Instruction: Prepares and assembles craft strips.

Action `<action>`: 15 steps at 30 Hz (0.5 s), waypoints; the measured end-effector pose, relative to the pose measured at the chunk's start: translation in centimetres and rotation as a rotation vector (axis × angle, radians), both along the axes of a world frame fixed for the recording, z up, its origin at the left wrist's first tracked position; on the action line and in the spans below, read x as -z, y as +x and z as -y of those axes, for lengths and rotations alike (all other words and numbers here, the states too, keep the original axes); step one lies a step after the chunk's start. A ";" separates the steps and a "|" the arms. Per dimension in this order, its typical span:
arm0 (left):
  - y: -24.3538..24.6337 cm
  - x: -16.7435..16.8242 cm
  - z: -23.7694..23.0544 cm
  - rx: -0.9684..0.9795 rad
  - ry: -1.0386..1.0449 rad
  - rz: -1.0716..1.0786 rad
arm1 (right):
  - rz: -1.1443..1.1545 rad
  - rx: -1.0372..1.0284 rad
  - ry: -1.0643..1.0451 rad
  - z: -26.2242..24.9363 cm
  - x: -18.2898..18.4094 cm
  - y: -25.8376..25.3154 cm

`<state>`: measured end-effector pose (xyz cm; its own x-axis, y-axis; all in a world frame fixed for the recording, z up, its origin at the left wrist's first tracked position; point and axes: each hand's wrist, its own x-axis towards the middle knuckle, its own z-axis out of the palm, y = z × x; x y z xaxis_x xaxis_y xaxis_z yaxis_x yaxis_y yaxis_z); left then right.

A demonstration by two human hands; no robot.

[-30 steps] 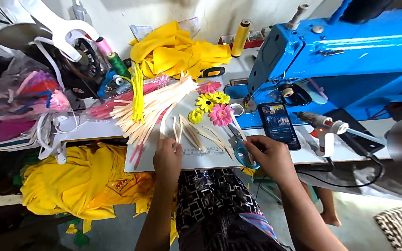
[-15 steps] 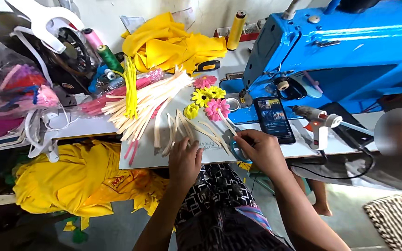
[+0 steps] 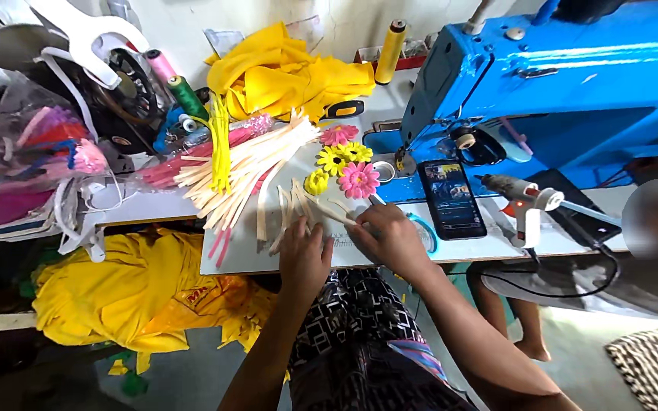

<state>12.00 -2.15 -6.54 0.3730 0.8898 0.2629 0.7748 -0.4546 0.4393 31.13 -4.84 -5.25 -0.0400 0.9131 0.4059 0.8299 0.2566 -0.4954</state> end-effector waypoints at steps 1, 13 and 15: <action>0.1 0.0 0.0 0.008 0.000 -0.004 | 0.031 -0.023 0.020 -0.4 0.3 -0.2; -2.2 0.1 -0.9 0.040 0.111 0.145 | -0.129 0.058 -0.023 -0.5 -0.4 0.0; -2.8 -0.7 -1.4 -0.063 0.134 0.178 | -0.184 0.111 -0.046 0.2 -1.3 1.1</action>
